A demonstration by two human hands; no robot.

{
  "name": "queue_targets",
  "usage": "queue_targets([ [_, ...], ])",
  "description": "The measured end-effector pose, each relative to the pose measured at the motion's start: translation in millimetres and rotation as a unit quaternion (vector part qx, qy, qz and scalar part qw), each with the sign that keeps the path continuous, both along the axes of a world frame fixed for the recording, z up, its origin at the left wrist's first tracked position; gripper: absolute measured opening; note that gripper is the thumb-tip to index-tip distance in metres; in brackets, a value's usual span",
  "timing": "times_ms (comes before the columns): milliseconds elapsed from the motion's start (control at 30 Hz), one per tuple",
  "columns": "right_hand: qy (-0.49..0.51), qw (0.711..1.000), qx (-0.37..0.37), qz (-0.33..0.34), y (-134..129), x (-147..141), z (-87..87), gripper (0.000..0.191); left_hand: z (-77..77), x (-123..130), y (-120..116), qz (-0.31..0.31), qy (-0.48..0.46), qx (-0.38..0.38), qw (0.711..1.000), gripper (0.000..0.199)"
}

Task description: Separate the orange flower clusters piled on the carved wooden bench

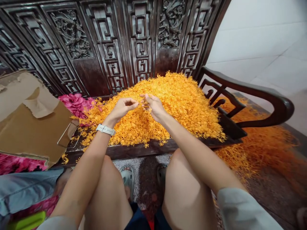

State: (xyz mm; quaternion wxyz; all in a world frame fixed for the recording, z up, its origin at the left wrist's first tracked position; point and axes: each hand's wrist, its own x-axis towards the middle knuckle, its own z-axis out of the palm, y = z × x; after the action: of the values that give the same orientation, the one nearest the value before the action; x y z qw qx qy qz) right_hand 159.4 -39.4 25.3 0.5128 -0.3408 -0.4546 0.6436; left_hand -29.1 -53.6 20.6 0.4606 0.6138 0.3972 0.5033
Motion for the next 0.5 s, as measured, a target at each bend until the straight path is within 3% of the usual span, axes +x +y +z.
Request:
queue_targets([
  [67,-0.005,1.000,0.016,-0.010,1.3,-1.1,-2.2,0.021,-0.7,2.9,-3.5,0.016,-0.033,-0.069,0.997,0.036],
  [167,-0.047,0.996,0.072,0.018,1.7,-3.7,-6.3,0.017,-1.1,13.6,-8.0,-0.008,-0.090,-0.137,0.987,0.048],
  [300,-0.061,0.991,0.105,0.057,-2.8,-10.3,-10.7,0.021,-2.6,30.5,-7.1,0.020,-0.138,-0.078,0.987,0.042],
  [400,-0.016,0.996,0.087,0.024,-2.7,-11.9,-9.9,0.016,-7.0,37.7,1.1,0.110,-0.147,-0.062,0.981,0.035],
  [500,0.016,0.998,0.055,-0.035,3.5,-8.8,-5.8,0.017,-11.4,41.5,12.7,0.172,-0.074,-0.009,0.982,0.028],
])
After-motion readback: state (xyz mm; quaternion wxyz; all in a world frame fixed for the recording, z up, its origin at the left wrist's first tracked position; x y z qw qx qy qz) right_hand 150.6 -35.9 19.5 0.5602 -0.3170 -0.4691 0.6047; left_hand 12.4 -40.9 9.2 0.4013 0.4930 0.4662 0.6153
